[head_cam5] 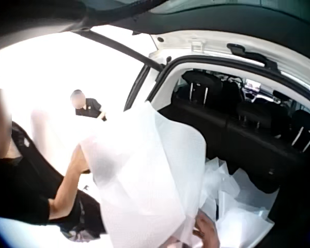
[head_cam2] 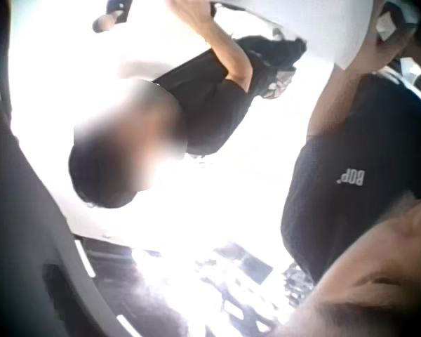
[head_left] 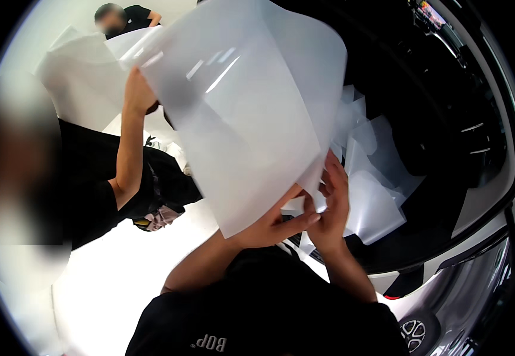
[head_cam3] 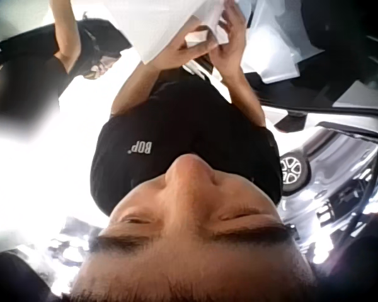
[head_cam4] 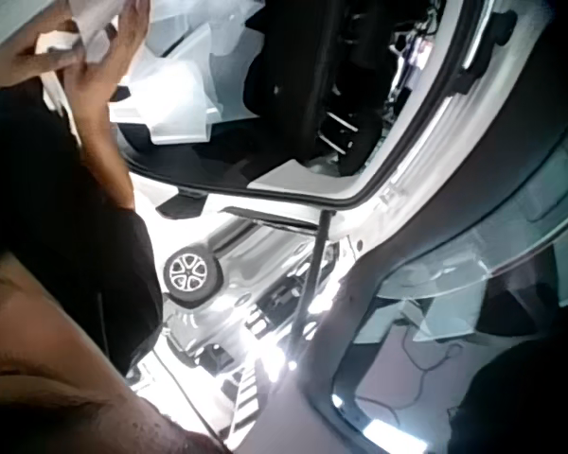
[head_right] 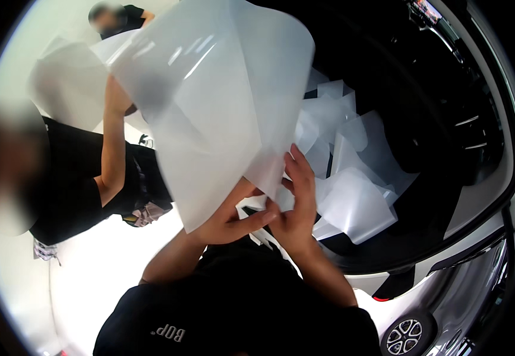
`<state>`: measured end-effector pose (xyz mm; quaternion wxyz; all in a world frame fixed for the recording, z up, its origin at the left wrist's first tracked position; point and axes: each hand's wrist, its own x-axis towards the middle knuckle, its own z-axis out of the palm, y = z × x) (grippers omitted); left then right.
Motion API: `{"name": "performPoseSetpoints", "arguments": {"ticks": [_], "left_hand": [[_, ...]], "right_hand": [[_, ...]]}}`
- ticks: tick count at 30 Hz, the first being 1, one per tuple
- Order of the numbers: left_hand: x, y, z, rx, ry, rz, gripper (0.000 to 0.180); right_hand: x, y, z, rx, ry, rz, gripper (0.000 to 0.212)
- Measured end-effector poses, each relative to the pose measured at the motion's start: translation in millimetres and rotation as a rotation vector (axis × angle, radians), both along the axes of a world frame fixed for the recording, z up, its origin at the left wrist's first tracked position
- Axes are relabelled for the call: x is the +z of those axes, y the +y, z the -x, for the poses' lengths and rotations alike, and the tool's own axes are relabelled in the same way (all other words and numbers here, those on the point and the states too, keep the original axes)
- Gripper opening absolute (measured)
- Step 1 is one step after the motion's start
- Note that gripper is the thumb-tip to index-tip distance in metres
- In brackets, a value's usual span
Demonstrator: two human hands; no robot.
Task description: The person removes large sheets of white protective film from the trunk of a white car. They then move to the rear of the vehicle and peel a large sheet of film off the car's roof and rear spoiler. The person walks around the garage, briefly picks up a stool, and then walks back toward the car.
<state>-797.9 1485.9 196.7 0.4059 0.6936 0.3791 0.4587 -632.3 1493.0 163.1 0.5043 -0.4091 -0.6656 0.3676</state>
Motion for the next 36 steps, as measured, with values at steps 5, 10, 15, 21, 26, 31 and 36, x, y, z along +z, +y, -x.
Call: {"name": "performPoseSetpoints", "arguments": {"ticks": [5, 10, 15, 21, 26, 31, 36], "left_hand": [[16, -7, 0, 0.239, 0.06, -0.05, 0.049], [-10, -16, 20, 0.574, -0.303, 0.096, 0.042], [-7, -1, 29, 0.873, 0.713, -0.334, 0.081], [-61, -7, 41, 1.004, 0.808, -0.276, 0.08], [-120, -69, -25, 0.548, 0.246, 0.353, 0.043], [-176, -92, -74, 0.127, -0.642, 1.158, 0.072], [-160, -81, -132, -0.228, -1.035, 1.44, 0.077]], "right_hand": [[36, -3, -42, -0.335, -0.34, -0.13, 0.057], [60, -10, -122, -0.658, -0.506, -0.062, 0.043], [96, -24, -191, -0.692, -0.523, 0.163, 0.027], [144, -45, -257, -0.53, -0.656, 0.375, 0.019], [150, -38, -276, 0.064, -0.816, 0.608, 0.024], [139, -46, -281, 0.187, -0.425, 0.783, 0.026], [123, -69, -292, 0.227, -0.18, 0.766, 0.029]]}}
